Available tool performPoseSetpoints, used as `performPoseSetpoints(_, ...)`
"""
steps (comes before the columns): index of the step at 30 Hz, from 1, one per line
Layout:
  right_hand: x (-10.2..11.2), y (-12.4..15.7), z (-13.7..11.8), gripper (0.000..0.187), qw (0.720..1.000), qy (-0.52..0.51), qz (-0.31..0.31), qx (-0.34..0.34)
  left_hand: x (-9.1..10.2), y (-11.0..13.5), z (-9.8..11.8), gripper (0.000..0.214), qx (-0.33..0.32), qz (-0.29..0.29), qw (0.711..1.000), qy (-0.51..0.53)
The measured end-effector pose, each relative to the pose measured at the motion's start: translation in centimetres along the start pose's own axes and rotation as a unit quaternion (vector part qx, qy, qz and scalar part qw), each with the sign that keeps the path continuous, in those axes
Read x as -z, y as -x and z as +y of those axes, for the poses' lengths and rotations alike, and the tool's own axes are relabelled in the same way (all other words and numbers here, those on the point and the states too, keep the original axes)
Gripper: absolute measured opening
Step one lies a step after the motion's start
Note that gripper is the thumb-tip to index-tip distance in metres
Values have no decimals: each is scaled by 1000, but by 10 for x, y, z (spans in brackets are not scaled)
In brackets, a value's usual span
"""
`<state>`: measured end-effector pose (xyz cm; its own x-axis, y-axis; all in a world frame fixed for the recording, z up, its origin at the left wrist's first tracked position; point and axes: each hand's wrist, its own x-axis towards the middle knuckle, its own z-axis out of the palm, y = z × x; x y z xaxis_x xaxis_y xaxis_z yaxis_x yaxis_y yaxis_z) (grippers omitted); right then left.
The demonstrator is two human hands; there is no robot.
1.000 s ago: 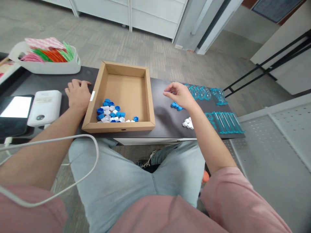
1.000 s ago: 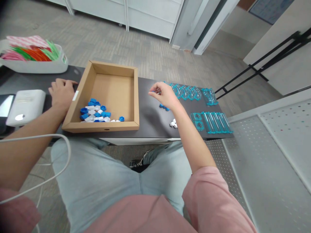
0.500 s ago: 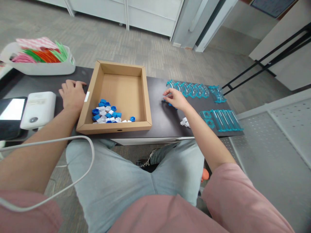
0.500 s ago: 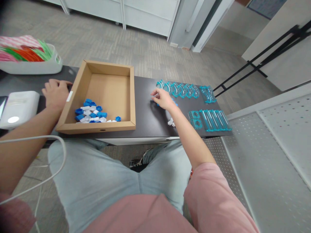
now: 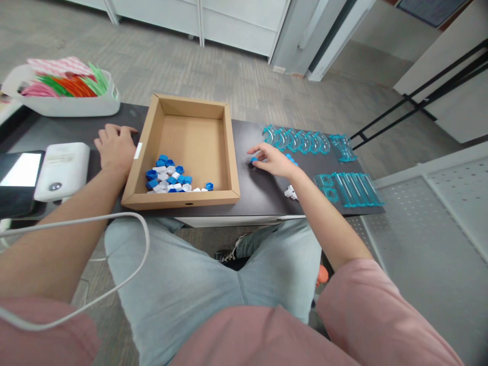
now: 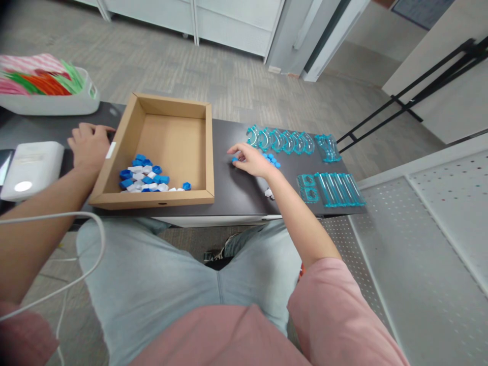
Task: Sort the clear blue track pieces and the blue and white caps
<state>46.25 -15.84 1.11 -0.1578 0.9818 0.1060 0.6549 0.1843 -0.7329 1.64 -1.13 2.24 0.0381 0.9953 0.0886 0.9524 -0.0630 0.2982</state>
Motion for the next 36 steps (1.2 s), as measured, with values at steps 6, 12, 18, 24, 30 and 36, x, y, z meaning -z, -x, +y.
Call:
performPoseSetpoints(6,-28,6,-16,36,996,-26,-81,34,0,0,0,64,3,-2,1000,-1)
performPoseSetpoints(12,-59,19,-26,46,999,16,-1,37,-4,-4,-4,59,3,8,1000,5)
performPoseSetpoints(18,-88,37,-24,34,987,-46,154,4,-6,-5,-3,55,7,17,1000,-5)
performPoseSetpoints(24,-83,40,-19,26,959,-195,205,-33,-6,-6,-4,54,9,15,1000,-16)
performPoseSetpoints(30,-80,38,-19,25,945,-255,201,-51,-7,-10,-7,54,11,16,999,-29)
performPoseSetpoints(36,-85,37,-12,40,952,-249,180,-19,-5,-9,-3,54,13,15,999,-45)
